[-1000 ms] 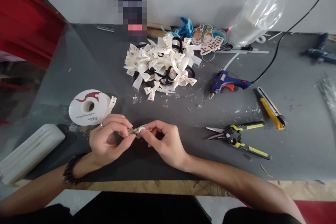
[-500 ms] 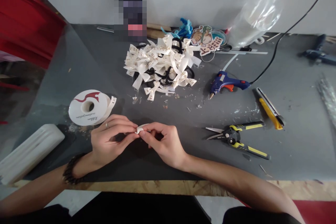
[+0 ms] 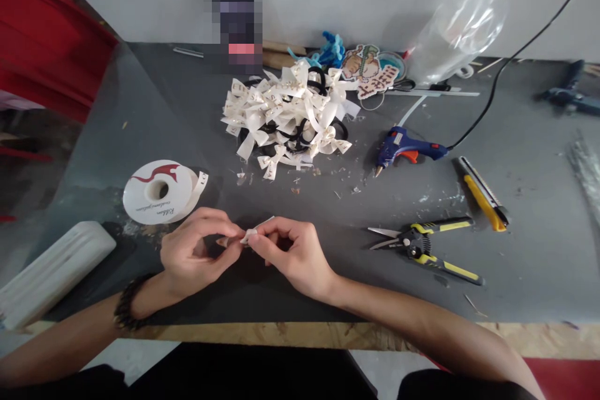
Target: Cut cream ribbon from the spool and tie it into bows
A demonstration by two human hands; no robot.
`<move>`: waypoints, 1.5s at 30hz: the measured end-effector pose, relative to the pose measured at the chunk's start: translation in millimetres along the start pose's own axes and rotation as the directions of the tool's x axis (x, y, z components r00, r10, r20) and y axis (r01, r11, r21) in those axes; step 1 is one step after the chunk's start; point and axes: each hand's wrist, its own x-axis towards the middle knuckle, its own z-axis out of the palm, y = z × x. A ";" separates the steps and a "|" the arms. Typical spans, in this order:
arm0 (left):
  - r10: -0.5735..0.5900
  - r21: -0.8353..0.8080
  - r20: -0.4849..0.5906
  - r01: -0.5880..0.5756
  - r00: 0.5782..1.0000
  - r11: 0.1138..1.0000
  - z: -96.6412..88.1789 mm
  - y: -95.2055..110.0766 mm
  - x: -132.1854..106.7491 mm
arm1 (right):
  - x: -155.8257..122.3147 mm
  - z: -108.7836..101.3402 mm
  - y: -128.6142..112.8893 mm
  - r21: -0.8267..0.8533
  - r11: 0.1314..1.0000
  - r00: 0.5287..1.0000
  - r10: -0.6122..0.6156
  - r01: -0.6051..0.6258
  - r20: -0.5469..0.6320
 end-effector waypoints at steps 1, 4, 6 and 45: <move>0.025 0.015 0.012 -0.025 1.000 1.000 0.2 0.0 0.5 | 0.1 0.3 0.4 0.010 1.000 1.000 -0.001 0.001 -0.006; 0.129 0.065 0.017 -0.130 0.992 0.989 1.4 -0.8 2.5 | 0.9 1.3 1.8 0.015 1.000 0.999 -0.010 0.011 -0.031; 0.139 0.072 0.003 -0.139 0.990 0.988 2.1 -1.9 2.7 | 1.2 1.7 2.8 0.001 1.000 0.998 -0.026 0.027 -0.055; -0.580 -0.385 0.170 0.596 0.797 0.705 -1.2 -4.8 -4.7 | 4.1 -0.9 -5.3 -0.443 0.891 0.995 -0.098 0.095 0.015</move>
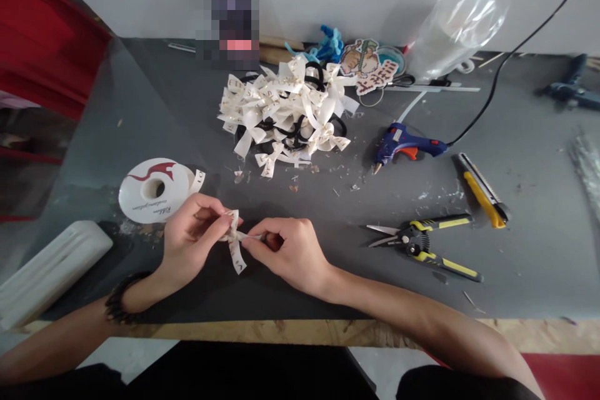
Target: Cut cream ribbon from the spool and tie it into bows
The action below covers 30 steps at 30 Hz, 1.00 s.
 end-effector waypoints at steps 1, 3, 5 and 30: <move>-0.038 -0.033 -0.001 0.038 0.999 0.999 0.2 -0.2 1.1 | -0.1 -0.7 -0.4 -0.013 1.000 1.000 -0.010 0.010 0.000; -0.074 -0.059 -0.006 0.073 0.997 0.996 0.5 -0.5 2.7 | 0.1 -2.1 -1.1 -0.032 0.998 0.999 -0.047 0.047 -0.017; -0.053 -0.004 -0.003 0.053 0.999 0.999 0.7 0.0 3.4 | 1.0 -3.6 -1.3 -0.057 0.993 0.993 -0.111 0.108 -0.051; -0.106 -0.102 0.151 0.122 0.983 0.987 1.1 0.0 6.5 | 11.9 -12.0 -4.0 -0.013 1.000 0.995 0.007 -0.006 0.102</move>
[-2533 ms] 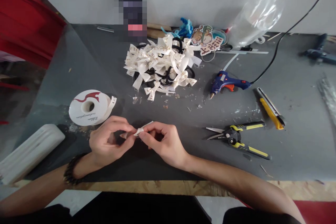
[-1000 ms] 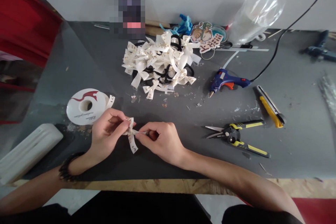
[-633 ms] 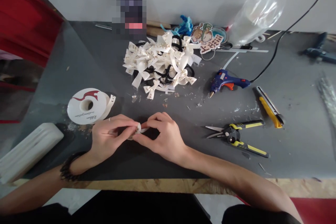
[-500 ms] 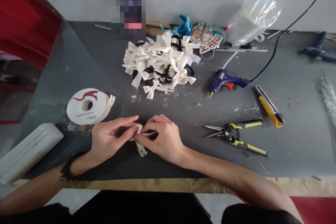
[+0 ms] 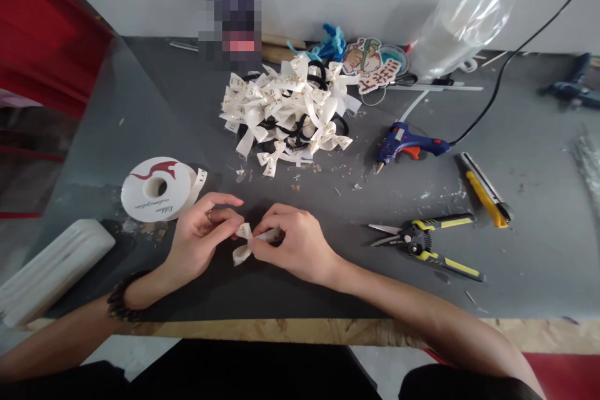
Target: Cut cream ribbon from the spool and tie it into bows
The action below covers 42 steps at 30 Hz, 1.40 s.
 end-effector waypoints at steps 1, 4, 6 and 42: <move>0.011 -0.018 0.001 -0.011 1.000 1.000 -0.4 -1.7 0.1 | 0.2 -1.4 -0.1 0.037 0.999 1.000 -0.010 0.009 0.027; 0.106 -0.009 -0.074 -0.107 0.992 0.994 -1.9 -6.2 0.3 | -0.7 -3.3 0.7 0.120 0.992 0.999 -0.035 0.031 0.027; 0.160 -0.049 -0.093 -0.165 0.983 0.985 -2.7 -8.3 0.0 | -2.2 -2.0 2.0 0.146 0.989 1.000 -0.017 0.020 -0.020; -0.001 0.089 -0.076 0.008 0.997 0.996 3.9 7.5 1.1 | -3.1 11.5 13.6 0.495 0.869 0.962 0.128 0.008 -0.240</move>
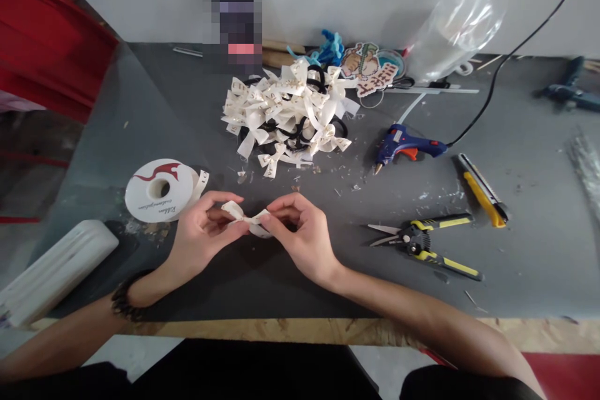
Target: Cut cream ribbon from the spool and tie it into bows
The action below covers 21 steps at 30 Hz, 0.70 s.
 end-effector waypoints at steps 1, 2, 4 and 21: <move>-0.005 -0.002 -0.008 0.005 1.000 1.000 0.1 -0.4 0.6 | 0.3 0.2 0.5 0.006 1.000 1.000 -0.009 0.009 -0.023; -0.011 -0.004 -0.010 0.011 1.000 1.000 0.2 -0.9 0.8 | 0.4 0.5 0.7 0.003 1.000 0.999 -0.017 0.017 -0.043; -0.025 -0.015 -0.011 0.025 1.000 1.000 0.4 -1.9 0.3 | 0.6 1.0 0.2 -0.030 0.999 0.997 -0.033 0.031 -0.066; -0.194 -0.351 0.092 0.214 0.977 0.912 -1.6 0.4 18.9 | 40.2 -96.0 -95.2 -0.815 0.532 0.851 -0.517 0.229 -0.098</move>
